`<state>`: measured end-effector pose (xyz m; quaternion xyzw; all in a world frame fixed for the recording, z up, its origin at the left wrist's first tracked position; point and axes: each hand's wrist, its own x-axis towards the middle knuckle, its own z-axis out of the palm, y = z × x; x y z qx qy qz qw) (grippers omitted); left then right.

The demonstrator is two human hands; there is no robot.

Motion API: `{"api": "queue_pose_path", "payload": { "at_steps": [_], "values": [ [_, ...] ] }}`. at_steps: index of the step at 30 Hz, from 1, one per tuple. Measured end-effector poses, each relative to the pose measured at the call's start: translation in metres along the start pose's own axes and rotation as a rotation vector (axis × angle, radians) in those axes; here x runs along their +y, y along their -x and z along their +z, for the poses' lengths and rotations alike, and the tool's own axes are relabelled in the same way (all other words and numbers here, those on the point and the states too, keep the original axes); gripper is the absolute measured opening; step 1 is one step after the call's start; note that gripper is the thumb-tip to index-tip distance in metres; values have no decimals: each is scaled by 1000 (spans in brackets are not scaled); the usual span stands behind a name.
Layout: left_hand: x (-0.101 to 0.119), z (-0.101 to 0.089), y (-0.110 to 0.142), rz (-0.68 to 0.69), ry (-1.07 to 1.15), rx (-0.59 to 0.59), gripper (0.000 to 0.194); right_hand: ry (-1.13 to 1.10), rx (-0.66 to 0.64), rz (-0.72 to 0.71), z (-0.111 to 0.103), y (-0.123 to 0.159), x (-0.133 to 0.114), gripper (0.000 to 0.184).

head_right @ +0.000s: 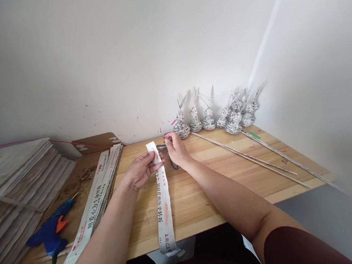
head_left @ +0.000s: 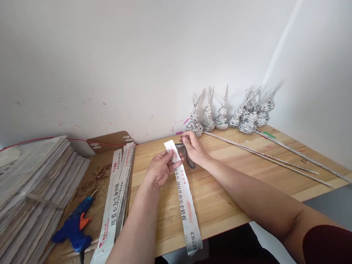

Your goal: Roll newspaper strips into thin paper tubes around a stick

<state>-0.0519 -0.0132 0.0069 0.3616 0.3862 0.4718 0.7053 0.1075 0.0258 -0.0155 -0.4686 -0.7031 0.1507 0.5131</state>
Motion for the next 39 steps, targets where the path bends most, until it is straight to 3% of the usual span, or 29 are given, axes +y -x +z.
{"api": "queue_pose_path", "payload": {
  "at_steps": [5,8,12,17,20,23,25,28,33,36,39],
  "values": [
    [0,-3,-2,19,8,51,16,565,-179,47,-13,7,-12,43],
    [0,-3,-3,15,6,76,18,643,-328,47,-15,10,-12,44],
    [0,-3,-3,18,24,48,18,464,-449,-37,-11,7,-3,26],
    [-1,-2,-2,22,13,13,19,163,-155,191,-9,0,7,17],
    [-2,-1,0,15,-44,-6,20,59,14,308,-6,-2,7,33],
    [-3,0,0,9,-87,29,20,-156,121,307,-4,-4,3,43],
    [-3,0,-1,6,-92,45,20,-296,145,265,-4,-6,0,38],
    [-4,0,-3,16,-70,42,19,-440,81,290,-5,-6,-4,41],
    [-5,-1,-4,26,-33,22,18,-600,-184,369,-1,-1,-11,38],
    [-4,-2,-3,33,-42,-1,21,-647,-231,382,0,1,-11,35],
    [-2,0,-1,43,-44,33,22,-507,-224,337,-3,0,-10,28]
  ]
}}
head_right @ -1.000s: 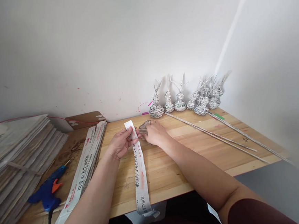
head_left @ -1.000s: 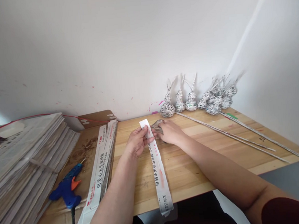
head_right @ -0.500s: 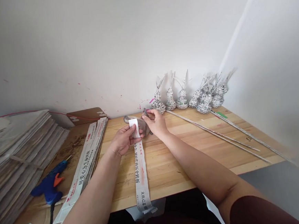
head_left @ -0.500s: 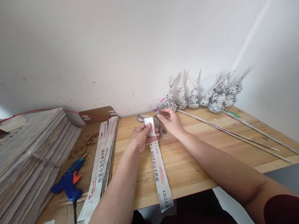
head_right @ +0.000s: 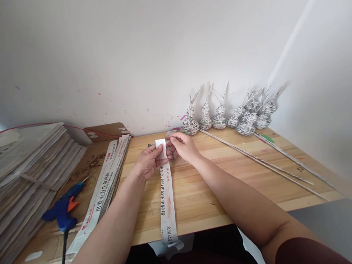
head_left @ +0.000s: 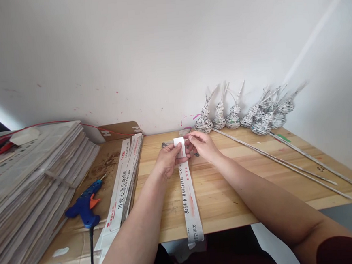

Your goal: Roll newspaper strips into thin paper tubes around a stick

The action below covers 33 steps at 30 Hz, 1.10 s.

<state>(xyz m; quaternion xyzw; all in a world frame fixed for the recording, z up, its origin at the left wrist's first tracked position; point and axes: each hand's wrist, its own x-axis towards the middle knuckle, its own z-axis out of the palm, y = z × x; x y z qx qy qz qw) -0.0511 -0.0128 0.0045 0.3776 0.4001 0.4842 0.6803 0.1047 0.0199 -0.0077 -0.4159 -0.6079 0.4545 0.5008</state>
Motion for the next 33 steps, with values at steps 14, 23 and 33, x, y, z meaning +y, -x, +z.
{"api": "queue_pose_path", "payload": {
  "at_steps": [14,23,33],
  "values": [
    [2,4,2,8,-41,50,18,396,-233,-261,7,7,12,22],
    [-2,0,0,63,-57,6,25,-200,-135,138,4,2,-5,32],
    [-7,-1,-2,103,-173,17,34,-167,-187,120,-1,1,-3,37]
  ]
}}
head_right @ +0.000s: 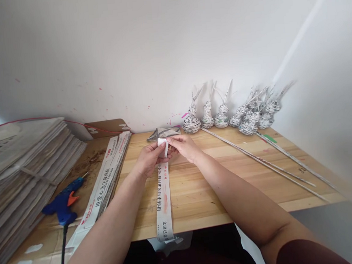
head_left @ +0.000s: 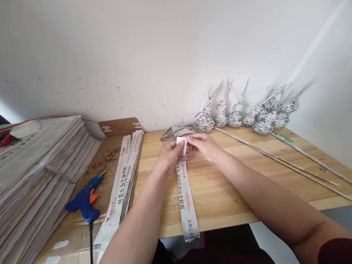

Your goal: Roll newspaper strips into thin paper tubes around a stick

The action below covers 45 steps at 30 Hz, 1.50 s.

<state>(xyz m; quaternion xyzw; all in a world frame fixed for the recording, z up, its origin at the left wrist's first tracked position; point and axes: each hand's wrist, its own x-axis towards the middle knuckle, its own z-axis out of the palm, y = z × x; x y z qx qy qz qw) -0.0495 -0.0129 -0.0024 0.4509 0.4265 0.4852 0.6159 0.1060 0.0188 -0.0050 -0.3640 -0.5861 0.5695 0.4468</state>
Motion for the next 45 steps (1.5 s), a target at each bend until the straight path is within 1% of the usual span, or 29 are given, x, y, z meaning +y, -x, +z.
{"api": "queue_pose_path", "payload": {
  "at_steps": [3,8,10,14,16,17,19,22,24,29,36,45],
  "values": [
    [1,1,1,2,-1,-3,33,33,-9,-22,-1,1,-1,38],
    [3,4,2,-9,-24,28,32,70,-20,-25,0,2,-2,37],
    [3,4,1,-5,-26,45,31,53,20,-8,1,1,-1,36],
    [1,2,-1,13,-11,111,30,-16,141,47,0,-1,-2,37],
    [0,1,-1,22,-10,123,30,-8,167,62,-1,-1,-4,37],
    [0,1,-2,25,-13,119,30,2,165,62,-1,-1,-4,36],
    [0,0,-2,28,-25,107,29,8,120,57,-2,0,-5,32],
    [0,0,-2,15,-37,94,27,12,25,58,-1,2,-6,35],
    [1,1,-2,-1,-36,91,24,45,-3,49,1,2,-6,36],
    [1,3,-1,-15,-65,86,22,92,7,21,1,3,-5,37],
    [2,3,-1,-4,-52,85,26,81,-24,16,-2,3,-4,34],
    [1,3,-1,-26,-90,71,29,57,31,48,0,2,-5,34]
  ]
}}
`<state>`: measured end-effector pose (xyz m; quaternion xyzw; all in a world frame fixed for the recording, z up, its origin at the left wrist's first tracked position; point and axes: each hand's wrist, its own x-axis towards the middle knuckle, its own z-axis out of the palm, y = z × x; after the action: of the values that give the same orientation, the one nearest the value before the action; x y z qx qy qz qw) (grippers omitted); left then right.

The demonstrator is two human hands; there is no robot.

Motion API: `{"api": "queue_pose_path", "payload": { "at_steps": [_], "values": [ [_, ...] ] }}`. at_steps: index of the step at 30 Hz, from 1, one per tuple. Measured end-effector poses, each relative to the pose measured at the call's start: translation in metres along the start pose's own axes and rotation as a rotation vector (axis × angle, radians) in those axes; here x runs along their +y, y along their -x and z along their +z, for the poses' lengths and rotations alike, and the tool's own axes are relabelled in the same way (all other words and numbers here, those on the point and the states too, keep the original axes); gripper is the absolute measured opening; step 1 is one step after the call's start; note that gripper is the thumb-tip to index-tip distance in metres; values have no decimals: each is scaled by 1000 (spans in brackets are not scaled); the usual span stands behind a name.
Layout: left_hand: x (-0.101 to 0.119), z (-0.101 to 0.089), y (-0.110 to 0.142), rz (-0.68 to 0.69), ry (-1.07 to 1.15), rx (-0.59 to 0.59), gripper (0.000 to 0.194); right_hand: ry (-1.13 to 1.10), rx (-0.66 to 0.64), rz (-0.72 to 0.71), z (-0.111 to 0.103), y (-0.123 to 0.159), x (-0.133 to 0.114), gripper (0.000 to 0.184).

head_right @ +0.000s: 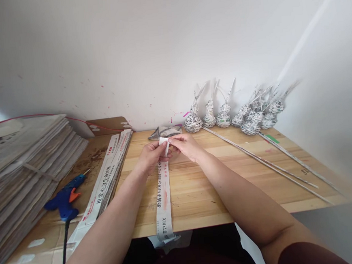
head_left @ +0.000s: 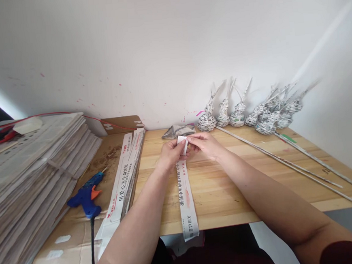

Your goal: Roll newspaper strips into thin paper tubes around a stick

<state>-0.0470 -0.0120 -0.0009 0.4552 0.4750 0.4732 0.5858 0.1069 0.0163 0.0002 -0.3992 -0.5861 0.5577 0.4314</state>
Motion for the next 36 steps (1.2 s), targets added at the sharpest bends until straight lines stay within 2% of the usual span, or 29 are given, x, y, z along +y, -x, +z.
{"api": "queue_pose_path", "payload": {
  "at_steps": [5,13,20,26,32,36],
  "values": [
    [-2,-1,-1,0,-6,-46,30,-28,49,42,1,0,-3,33],
    [-4,0,-2,0,-42,-33,33,-44,82,59,2,0,-2,33],
    [-2,1,1,-2,-69,-24,32,-61,120,50,6,0,-1,35],
    [-1,5,3,-19,-74,-47,28,-32,203,13,8,-1,2,36],
    [-1,1,-1,-28,-1,55,27,-93,30,79,-1,-1,-1,41],
    [0,1,0,-22,-11,53,28,-55,-22,49,-2,-1,1,37]
  ]
}}
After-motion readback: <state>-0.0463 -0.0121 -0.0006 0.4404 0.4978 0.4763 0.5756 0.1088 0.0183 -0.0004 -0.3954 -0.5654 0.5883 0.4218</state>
